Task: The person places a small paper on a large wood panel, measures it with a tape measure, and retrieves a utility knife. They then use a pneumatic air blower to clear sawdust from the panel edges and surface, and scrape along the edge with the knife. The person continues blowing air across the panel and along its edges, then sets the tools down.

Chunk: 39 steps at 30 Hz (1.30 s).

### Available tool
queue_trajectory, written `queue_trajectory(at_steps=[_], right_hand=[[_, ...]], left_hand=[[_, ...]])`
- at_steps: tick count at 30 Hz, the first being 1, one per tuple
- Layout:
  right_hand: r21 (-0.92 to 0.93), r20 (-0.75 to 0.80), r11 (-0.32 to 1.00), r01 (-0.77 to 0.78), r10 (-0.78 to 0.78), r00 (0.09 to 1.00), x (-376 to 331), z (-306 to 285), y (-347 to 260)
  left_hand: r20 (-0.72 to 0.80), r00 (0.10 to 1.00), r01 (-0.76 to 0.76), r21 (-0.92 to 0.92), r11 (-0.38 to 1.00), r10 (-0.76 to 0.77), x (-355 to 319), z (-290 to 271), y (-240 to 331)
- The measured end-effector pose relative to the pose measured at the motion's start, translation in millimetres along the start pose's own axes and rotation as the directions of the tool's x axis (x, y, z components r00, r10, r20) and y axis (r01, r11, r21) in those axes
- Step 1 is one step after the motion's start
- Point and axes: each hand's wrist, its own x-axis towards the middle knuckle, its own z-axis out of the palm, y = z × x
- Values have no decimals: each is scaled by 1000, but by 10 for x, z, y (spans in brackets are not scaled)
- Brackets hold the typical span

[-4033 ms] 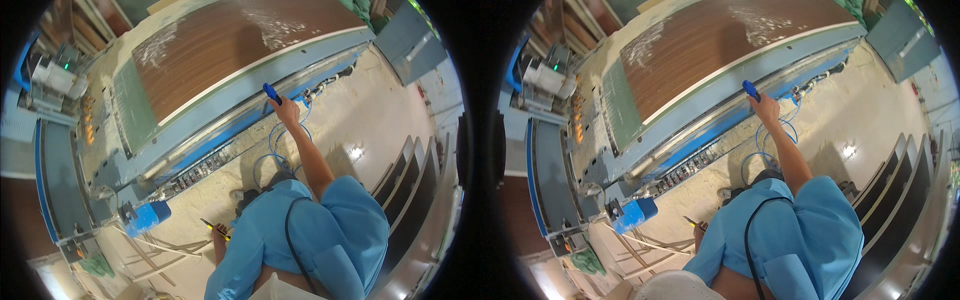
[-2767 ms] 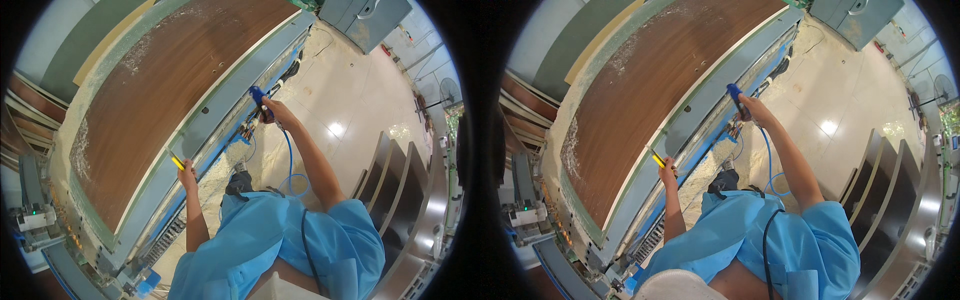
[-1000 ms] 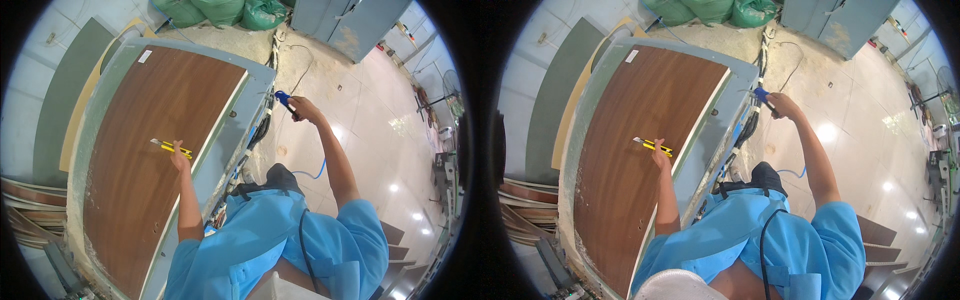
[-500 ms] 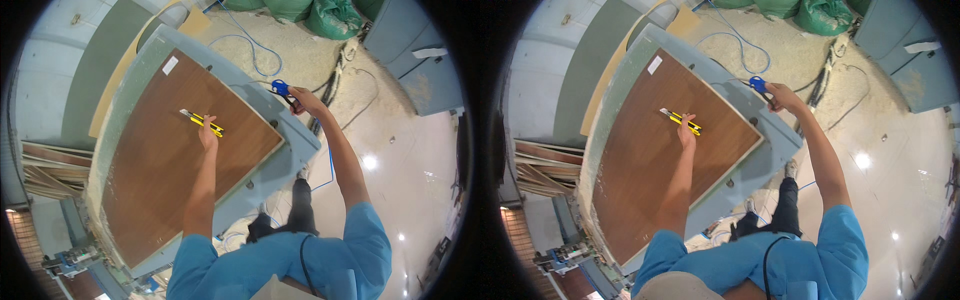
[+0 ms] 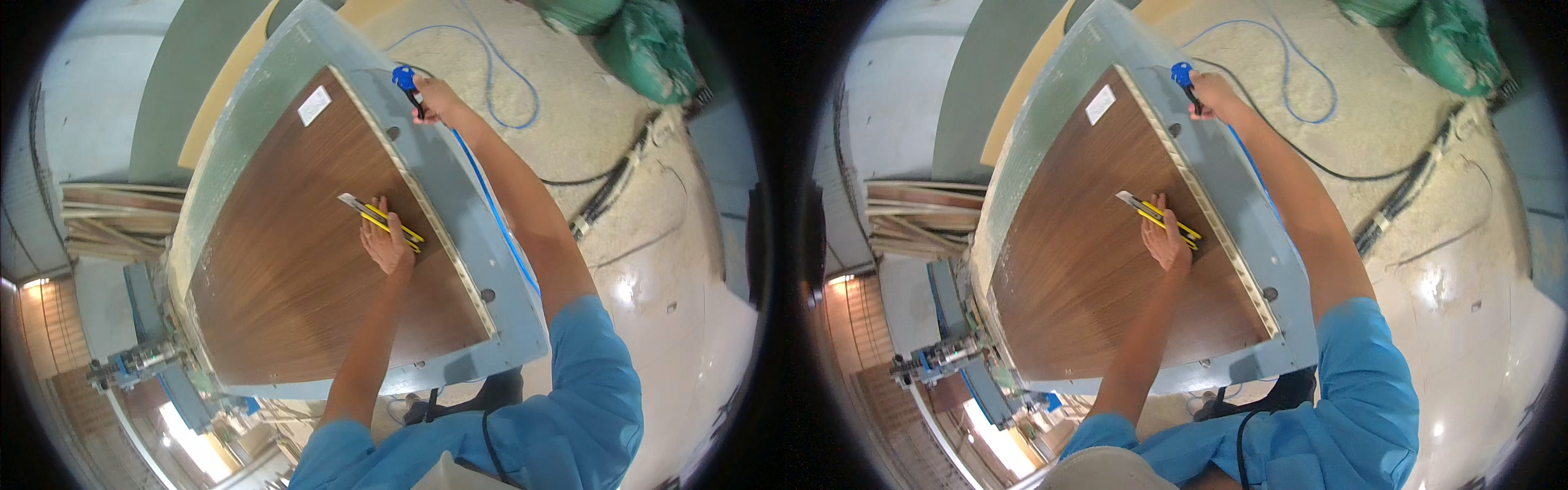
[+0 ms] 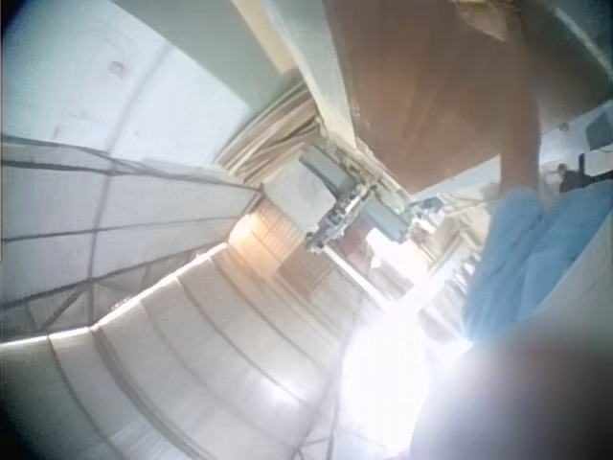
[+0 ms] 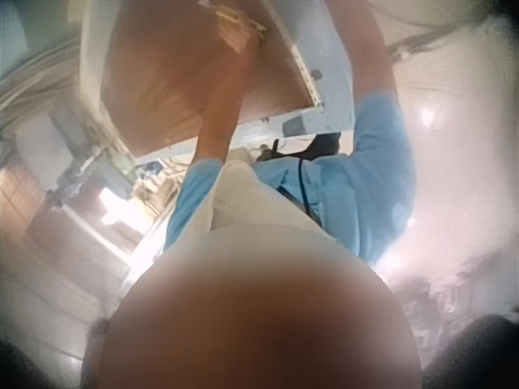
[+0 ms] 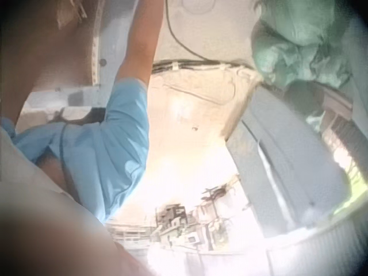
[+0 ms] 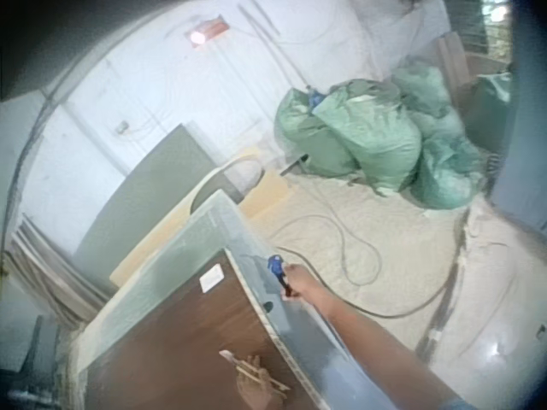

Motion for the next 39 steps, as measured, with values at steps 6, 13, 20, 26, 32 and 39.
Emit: queue_trajectory(at_steps=[6, 13, 20, 26, 32, 39], right_hand=[[-30, 29, 993, -116, 117, 993, 1072, 451, -281], [-152, 279, 980, -126, 164, 946, 1343, 227, -149], [-476, 254, 877, -66, 209, 944, 704, -198, -143], [-477, 258, 877, -53, 197, 946, -289, -572, 147], [-383, 262, 919, -94, 205, 943, -1271, -884, 488], [-391, 181, 906, -163, 249, 952, -2377, -1200, 942]], left_hand=[[80, 994, 77, 17, 997, -78, 42, -61, 74], [98, 988, 124, -4, 992, -123, 25, -172, 69], [2, 996, 92, -77, 993, -92, -15, -171, 64], [-35, 995, 86, -85, 993, -89, -41, -150, 62], [-71, 994, 79, -104, 991, -86, -64, -113, 54], [-82, 993, 69, -133, 989, -80, -83, -74, 33]])
